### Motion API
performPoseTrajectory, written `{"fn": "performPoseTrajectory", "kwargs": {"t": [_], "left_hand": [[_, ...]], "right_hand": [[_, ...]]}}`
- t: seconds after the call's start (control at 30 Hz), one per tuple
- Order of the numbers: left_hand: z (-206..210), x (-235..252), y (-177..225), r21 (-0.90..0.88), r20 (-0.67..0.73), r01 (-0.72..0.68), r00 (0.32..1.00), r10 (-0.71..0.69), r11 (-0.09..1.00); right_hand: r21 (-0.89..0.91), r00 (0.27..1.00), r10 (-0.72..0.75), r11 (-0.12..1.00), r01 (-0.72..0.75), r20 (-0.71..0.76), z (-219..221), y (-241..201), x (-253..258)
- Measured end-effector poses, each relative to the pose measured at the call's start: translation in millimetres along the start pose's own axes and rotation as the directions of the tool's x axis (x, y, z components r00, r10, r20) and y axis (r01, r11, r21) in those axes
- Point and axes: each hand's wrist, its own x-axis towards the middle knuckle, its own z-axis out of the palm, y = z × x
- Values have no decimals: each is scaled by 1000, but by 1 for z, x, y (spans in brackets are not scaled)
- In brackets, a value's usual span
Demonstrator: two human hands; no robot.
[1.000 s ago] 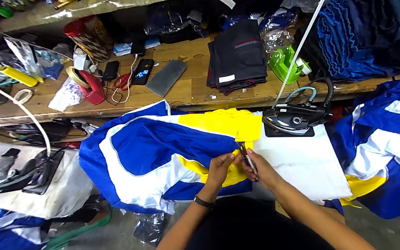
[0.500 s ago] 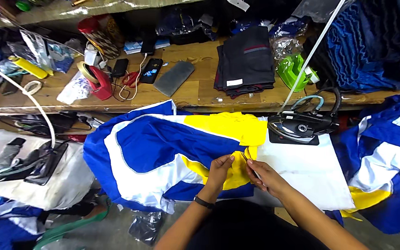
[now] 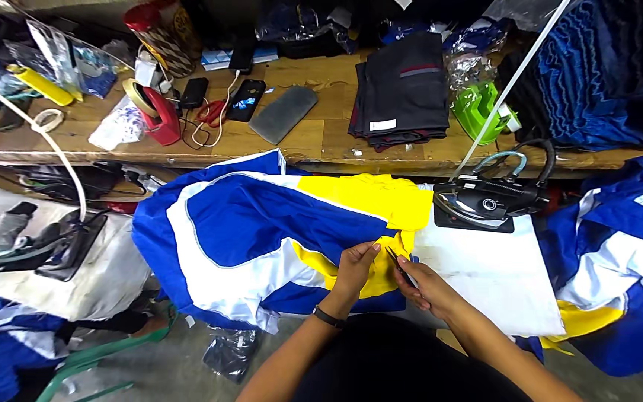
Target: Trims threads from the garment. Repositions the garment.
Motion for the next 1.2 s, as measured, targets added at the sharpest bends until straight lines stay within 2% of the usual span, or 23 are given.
{"fn": "performPoseTrajectory", "kwargs": {"t": [0.17, 0.23, 0.3, 0.4, 0.43, 0.47, 0.5, 0.53, 0.57, 0.6, 0.63, 0.67, 0.7, 0.73, 0.77, 0.8, 0.83, 0.87, 0.9, 0.97, 1.03, 1.2], "left_hand": [[0, 0, -1, 12, 8, -24, 1000, 24, 1000], [1, -1, -3, 25, 11, -61, 998, 60, 998], [3, -1, -5, 54, 12, -121, 993, 121, 991], [4, -1, -7, 122, -4, -212, 977, 214, 970], [5, 0, -6, 131, -9, -222, 974, 225, 966], [6, 0, -5, 121, -17, -220, 975, 223, 968], [7, -1, -3, 99, -28, -203, 978, 206, 974], [8, -1, -1, 69, -41, -175, 983, 178, 982], [9, -1, 0, 32, -51, -142, 988, 143, 989], [8, 0, 1, -5, -51, -114, 992, 113, 994], [8, 0, 1, -37, -45, -92, 995, 91, 995], [7, 0, 1, -61, -36, -80, 996, 78, 995], [6, 0, 1, -77, -28, -81, 997, 79, 994], [6, 0, 1, -84, -23, -86, 996, 84, 993], [6, 0, 2, -88, -18, -86, 996, 85, 992], [6, -1, 3, -91, -16, -83, 997, 82, 992], [6, -1, 6, -92, -14, -75, 997, 74, 993], [7, -2, 8, -93, -13, -73, 997, 72, 993], [7, -2, 10, -88, -14, -76, 997, 75, 993], [8, -3, 11, -72, -18, -104, 995, 103, 992], [10, -5, 9, -67, -29, -132, 991, 130, 989], [11, -9, 6, -54, -57, -147, 988, 144, 988]], "right_hand": [[-23, 1000, 0, 1000, -1, -24, 2, -2, 1], [20, 998, 33, 999, -32, -46, 5, -4, 1], [171, 993, 115, 979, -112, -11, 7, -7, 1], [423, 976, 163, 882, -210, 146, 7, -9, 0], [413, 979, 147, 890, -193, 139, 8, -10, 1], [321, 991, 110, 938, -129, 76, 10, -10, 2], [140, 999, 33, 990, -27, -36, 12, -8, 3], [-89, 985, -97, 992, 85, -142, 13, -4, 6], [-277, 955, -217, 948, 157, -201, 11, 1, 10], [-353, 939, -268, 918, 180, -217, 10, 3, 11], [-286, 952, -228, 944, 165, -202, 11, 1, 10], [-97, 985, -109, 991, 96, -137, 12, -5, 8], [122, 1000, 14, 992, -11, -26, 12, -9, 6], [253, 997, 64, 965, -75, 51, 11, -11, 5], [239, 998, 43, 970, -52, 41, 11, -11, 5], [86, 998, -44, 995, 48, -48, 12, -10, 6], [-155, 971, -186, 974, 163, -148, 11, -7, 8], [-359, 930, -310, 905, 226, -196, 9, -3, 10], [-422, 913, -349, 875, 238, -208, 8, -3, 11], [-242, 956, -229, 953, 181, -185, 12, -11, 9], [-130, 970, -162, 982, 140, -181, 15, -14, 8], [-128, 967, -174, 980, 152, -187, 16, -10, 11]]}}
